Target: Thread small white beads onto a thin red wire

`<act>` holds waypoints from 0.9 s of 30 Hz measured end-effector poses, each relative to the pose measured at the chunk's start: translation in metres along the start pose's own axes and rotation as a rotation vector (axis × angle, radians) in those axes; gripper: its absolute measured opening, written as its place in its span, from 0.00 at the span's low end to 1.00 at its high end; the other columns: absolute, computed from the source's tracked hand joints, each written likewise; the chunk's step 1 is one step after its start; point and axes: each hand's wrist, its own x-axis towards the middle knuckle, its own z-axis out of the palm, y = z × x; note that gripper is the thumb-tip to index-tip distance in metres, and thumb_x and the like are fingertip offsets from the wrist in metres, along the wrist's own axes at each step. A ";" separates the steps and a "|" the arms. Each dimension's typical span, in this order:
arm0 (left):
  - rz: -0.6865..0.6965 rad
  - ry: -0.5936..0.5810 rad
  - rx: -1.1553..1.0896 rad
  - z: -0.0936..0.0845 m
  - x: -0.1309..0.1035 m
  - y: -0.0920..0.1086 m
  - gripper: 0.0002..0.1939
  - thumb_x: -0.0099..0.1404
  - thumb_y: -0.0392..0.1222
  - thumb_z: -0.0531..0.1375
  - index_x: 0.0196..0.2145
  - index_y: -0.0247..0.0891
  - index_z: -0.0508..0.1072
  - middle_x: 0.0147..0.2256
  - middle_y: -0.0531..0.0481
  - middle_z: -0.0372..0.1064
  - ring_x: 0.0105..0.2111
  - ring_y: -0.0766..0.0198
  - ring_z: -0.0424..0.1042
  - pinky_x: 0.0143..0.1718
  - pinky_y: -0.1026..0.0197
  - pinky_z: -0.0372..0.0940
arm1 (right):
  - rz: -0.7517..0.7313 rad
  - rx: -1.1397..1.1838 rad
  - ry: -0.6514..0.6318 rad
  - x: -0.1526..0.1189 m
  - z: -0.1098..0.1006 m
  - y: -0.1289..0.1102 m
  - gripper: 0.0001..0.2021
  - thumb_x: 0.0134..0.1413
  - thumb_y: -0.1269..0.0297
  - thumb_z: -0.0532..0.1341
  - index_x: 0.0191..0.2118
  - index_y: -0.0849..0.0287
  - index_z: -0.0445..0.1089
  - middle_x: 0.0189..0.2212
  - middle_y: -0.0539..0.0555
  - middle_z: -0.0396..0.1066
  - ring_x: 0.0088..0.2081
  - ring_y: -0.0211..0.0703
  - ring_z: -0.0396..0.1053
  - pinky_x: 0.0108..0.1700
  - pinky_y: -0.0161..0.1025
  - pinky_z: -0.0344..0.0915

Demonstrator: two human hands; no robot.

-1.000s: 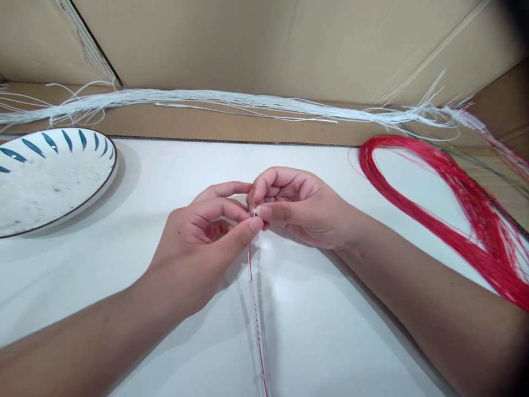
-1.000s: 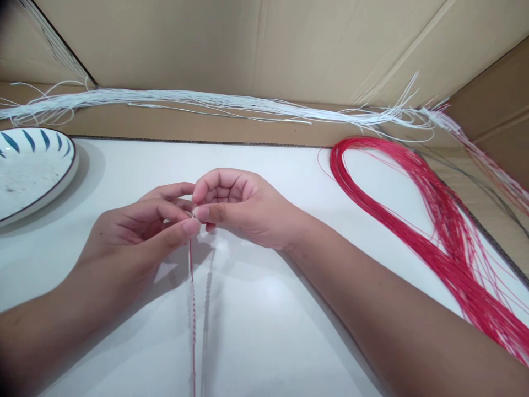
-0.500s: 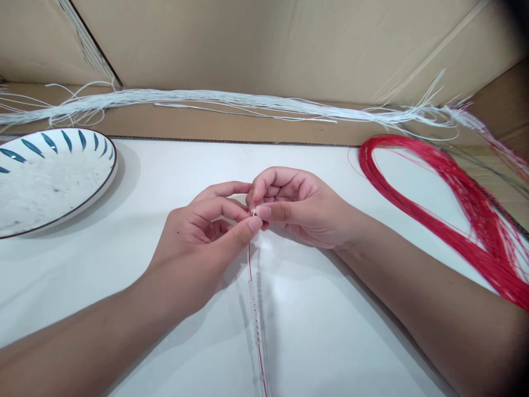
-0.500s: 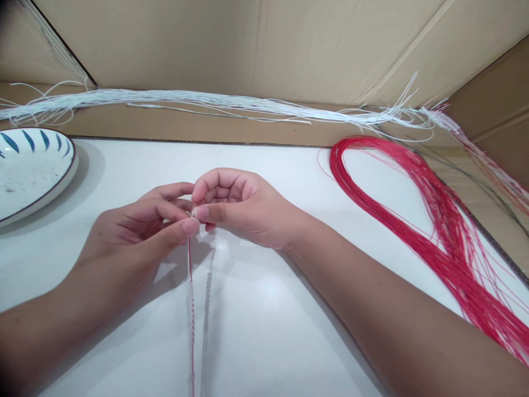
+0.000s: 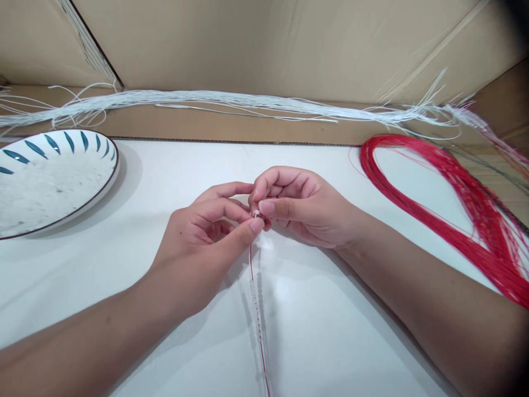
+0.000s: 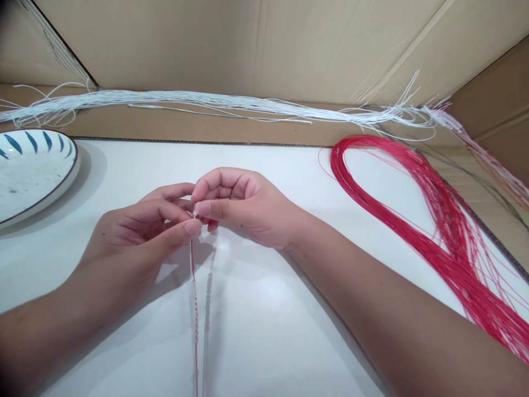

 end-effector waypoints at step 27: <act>0.009 -0.013 0.017 0.000 0.001 0.001 0.08 0.62 0.42 0.70 0.25 0.45 0.81 0.51 0.47 0.76 0.68 0.51 0.61 0.35 0.68 0.74 | -0.040 -0.015 0.010 0.002 0.000 0.002 0.07 0.54 0.77 0.70 0.37 0.62 0.74 0.28 0.48 0.75 0.30 0.31 0.73 0.34 0.30 0.72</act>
